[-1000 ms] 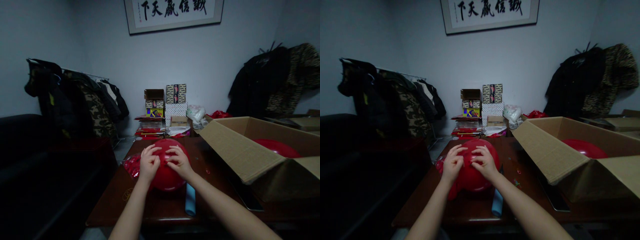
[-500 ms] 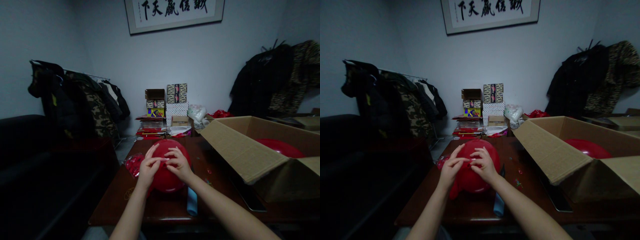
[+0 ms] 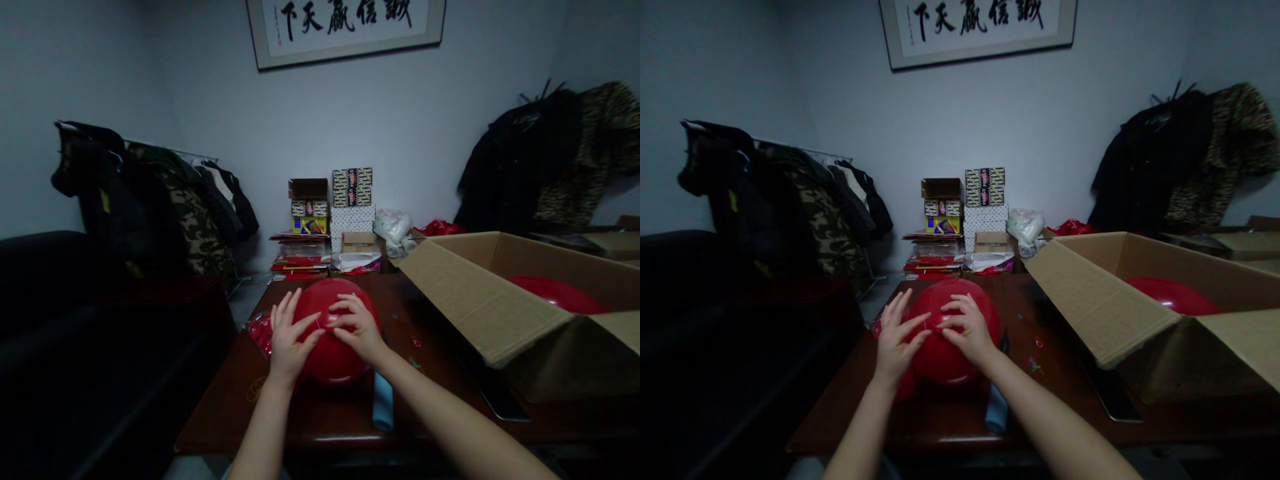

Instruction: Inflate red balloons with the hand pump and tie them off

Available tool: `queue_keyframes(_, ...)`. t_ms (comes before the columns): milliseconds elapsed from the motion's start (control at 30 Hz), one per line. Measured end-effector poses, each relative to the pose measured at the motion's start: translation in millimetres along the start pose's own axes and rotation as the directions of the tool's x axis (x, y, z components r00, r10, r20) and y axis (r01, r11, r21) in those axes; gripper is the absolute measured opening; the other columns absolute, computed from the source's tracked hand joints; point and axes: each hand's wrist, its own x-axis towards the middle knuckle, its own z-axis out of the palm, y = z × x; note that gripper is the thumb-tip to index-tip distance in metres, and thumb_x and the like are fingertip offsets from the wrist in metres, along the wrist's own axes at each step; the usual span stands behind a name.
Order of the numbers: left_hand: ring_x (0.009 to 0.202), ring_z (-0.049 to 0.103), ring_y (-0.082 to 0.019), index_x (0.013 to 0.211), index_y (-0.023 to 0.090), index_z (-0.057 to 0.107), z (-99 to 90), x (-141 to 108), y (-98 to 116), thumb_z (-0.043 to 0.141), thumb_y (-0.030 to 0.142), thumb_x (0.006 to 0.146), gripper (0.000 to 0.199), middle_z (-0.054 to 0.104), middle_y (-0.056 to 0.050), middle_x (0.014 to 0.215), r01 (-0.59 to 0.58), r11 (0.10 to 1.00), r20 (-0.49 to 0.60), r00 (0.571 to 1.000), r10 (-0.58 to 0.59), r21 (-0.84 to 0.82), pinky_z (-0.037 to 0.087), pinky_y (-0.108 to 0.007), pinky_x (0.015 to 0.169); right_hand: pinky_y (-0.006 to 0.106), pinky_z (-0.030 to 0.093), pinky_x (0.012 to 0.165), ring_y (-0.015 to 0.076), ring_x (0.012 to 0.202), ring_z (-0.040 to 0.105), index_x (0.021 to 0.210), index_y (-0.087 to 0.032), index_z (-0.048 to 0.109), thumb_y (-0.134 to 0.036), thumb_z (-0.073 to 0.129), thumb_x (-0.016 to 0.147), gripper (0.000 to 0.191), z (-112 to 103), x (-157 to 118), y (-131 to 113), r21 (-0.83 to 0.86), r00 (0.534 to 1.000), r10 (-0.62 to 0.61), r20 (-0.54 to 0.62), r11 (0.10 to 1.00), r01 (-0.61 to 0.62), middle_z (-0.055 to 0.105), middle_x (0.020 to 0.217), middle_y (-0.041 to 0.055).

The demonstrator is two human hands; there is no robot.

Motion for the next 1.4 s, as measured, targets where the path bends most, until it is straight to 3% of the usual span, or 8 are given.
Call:
queue_keyframes(167,0.130,0.027,-0.029,0.103,0.033,0.065,-9.1,4.5,-4.4,0.063,0.039,0.073,0.031,0.035,-0.005,0.142,-0.139,0.990,0.169,0.976,0.136,0.001,0.014,-0.059,0.103,0.048,0.023,0.103,0.0203,0.113,0.046,0.079,-0.031,0.068,-0.020,0.068,0.070,0.014,-1.5,6.1,6.0,0.030,0.998,-0.015,0.061,0.999,0.014,0.064,0.096,-0.0014)
queue_keyframes(367,0.129,0.029,-0.030,0.098,0.030,0.067,-15.5,10.4,-10.5,0.066,0.043,0.069,0.031,0.037,-0.007,0.141,-0.135,0.990,0.131,0.983,0.131,0.026,0.012,-0.060,0.102,0.047,0.026,0.101,0.0205,0.114,0.046,0.080,-0.032,0.069,-0.025,0.070,0.070,0.013,-4.0,11.9,6.9,0.064,0.990,-0.037,0.137,0.998,0.028,0.064,0.097,-0.0011)
queue_keyframes(667,0.128,0.031,-0.030,0.099,0.029,0.066,-5.3,-0.8,-23.4,0.065,0.043,0.070,0.032,0.039,-0.008,0.139,-0.099,0.995,0.114,0.988,0.100,-0.015,0.016,-0.061,0.101,0.047,0.032,0.098,0.0216,0.113,0.047,0.076,-0.029,0.069,-0.031,0.070,0.070,0.006,-4.0,16.5,8.7,0.060,0.983,-0.051,0.179,0.997,0.041,0.065,0.096,0.0004)
queue_keyframes(900,0.127,0.033,-0.028,0.101,0.032,0.065,-7.6,7.7,-9.3,0.065,0.039,0.071,0.031,0.045,-0.007,0.135,-0.240,0.970,0.165,0.958,0.234,0.021,0.012,-0.060,0.103,0.050,0.025,0.102,0.0229,0.117,0.044,0.069,-0.029,0.068,-0.028,0.071,0.068,0.004,5.6,19.5,5.5,0.023,0.970,-0.119,0.211,0.993,0.117,0.065,0.096,-0.0009)
queue_keyframes(1400,0.121,0.041,-0.024,0.084,0.027,0.068,-7.7,16.6,-5.6,0.058,0.023,0.079,0.012,0.058,-0.003,0.122,-0.282,0.959,0.145,0.950,0.277,0.015,0.013,-0.058,0.105,0.047,0.032,0.098,0.0220,0.112,0.047,0.078,-0.027,0.067,-0.026,0.065,0.074,0.004,5.6,14.1,4.6,-0.031,0.993,-0.085,0.077,0.996,0.087,0.064,0.095,0.0018)
